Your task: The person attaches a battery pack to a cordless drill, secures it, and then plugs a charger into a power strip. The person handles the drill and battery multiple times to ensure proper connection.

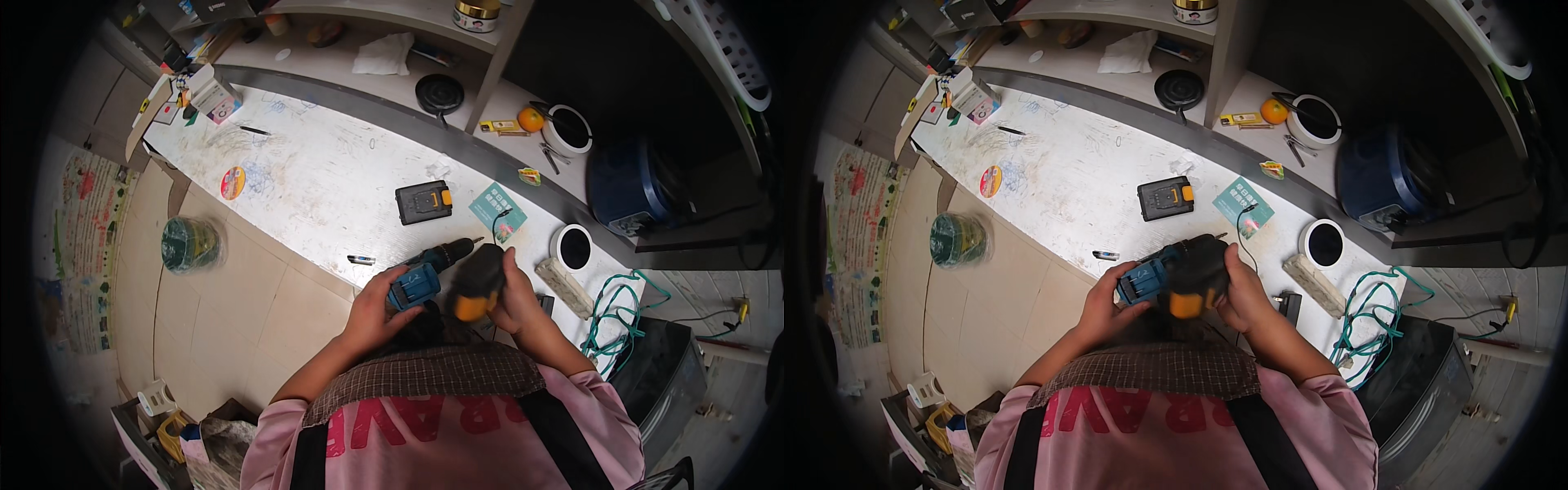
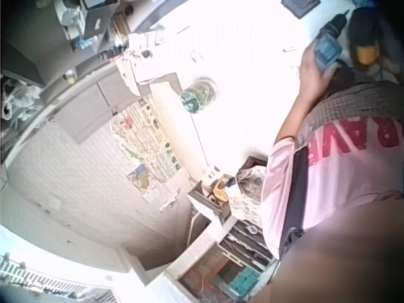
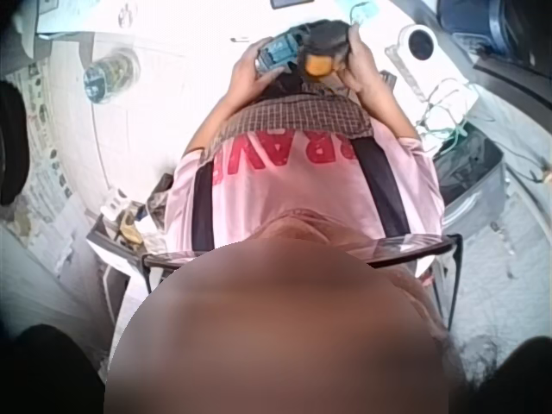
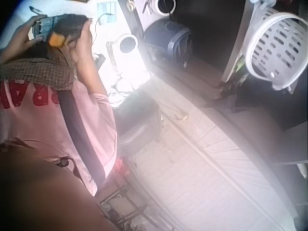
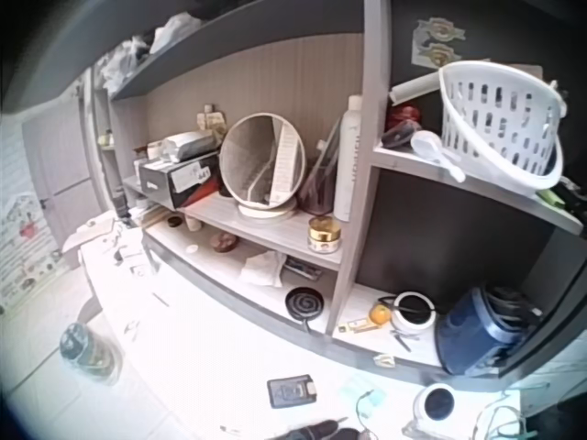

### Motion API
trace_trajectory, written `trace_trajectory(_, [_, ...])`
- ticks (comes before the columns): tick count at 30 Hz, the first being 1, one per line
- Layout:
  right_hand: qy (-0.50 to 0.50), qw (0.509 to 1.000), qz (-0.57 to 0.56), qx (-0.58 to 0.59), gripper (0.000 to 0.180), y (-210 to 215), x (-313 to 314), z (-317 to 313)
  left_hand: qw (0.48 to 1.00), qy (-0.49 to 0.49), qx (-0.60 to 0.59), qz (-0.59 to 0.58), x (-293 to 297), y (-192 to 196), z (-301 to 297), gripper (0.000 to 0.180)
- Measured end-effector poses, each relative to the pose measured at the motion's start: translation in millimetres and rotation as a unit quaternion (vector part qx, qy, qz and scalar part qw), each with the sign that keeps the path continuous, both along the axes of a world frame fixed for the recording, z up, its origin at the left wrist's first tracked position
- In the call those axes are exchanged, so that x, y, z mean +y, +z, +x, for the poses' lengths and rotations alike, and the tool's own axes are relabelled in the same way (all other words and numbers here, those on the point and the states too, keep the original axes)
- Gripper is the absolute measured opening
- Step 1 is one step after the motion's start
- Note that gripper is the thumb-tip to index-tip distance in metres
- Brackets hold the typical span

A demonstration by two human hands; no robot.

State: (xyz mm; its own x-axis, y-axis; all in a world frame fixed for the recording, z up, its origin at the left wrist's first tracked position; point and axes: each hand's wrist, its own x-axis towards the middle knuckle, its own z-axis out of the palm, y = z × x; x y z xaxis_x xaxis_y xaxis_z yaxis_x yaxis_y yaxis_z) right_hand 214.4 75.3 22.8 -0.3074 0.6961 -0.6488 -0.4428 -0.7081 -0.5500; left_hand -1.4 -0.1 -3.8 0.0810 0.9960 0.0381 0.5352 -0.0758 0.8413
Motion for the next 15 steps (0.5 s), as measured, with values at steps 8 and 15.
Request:
trace_trajectory(8, [0.151, 0.98, 0.131, 0.006, 0.045, -4.4, 2.4, 9.8, 1.0, 0.006, -0.001, -0.019, -2.2, -2.2, -1.2, 0.066])
trace_trajectory(15, [0.217, 0.917, 0.329, -0.067, 0.064, 3.7, 14.1, 4.4, 0.999, 0.0, 0.0, -0.049, -4.3, -4.6, -4.6, 0.067])
